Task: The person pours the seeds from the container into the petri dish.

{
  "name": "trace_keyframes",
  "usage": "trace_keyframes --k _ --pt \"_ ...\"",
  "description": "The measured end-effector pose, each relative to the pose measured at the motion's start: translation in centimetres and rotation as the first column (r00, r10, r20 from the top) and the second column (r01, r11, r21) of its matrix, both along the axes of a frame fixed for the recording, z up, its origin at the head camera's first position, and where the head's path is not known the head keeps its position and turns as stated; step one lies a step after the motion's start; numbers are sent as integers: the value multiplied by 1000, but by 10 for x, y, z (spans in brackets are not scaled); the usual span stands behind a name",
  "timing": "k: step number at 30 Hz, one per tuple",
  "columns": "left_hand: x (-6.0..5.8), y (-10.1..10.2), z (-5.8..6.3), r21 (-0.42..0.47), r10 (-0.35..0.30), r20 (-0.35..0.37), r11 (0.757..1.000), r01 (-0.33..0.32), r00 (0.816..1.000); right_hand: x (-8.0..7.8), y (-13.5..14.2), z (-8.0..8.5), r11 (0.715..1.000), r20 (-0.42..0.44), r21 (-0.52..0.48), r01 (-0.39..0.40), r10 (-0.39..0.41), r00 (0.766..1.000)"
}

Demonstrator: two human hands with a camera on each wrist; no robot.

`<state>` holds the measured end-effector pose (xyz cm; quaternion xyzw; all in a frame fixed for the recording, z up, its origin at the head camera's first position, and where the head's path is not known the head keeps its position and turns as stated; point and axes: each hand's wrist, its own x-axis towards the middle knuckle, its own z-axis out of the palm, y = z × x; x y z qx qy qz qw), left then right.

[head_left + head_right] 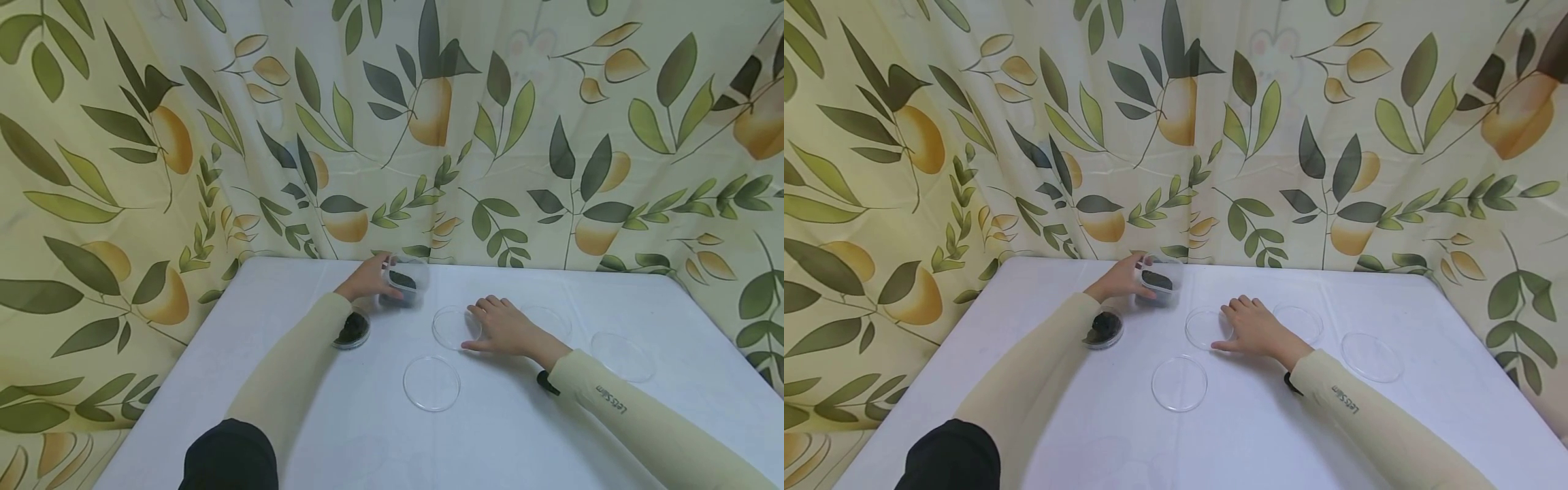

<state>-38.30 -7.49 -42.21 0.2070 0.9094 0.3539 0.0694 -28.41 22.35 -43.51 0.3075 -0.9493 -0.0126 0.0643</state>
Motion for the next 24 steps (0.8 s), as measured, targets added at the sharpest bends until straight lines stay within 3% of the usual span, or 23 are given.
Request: trace_keyframes --k 6,10,18,24 --pt "2 4 1 -51 -7 -92 999 3 996 0 0 1 1000 0 -2 4 -4 1000" --pt "4 5 2 -94 -20 -182 996 3 983 1 0 1 1000 3 -6 2 -2 1000" --pt "4 2 4 -175 -57 -326 985 -1 944 1 -1 2 1000 8 1 6 -6 1000" --pt "6 2 5 -282 -119 -436 959 -10 892 1 0 1 1000 9 2 4 -4 1000"
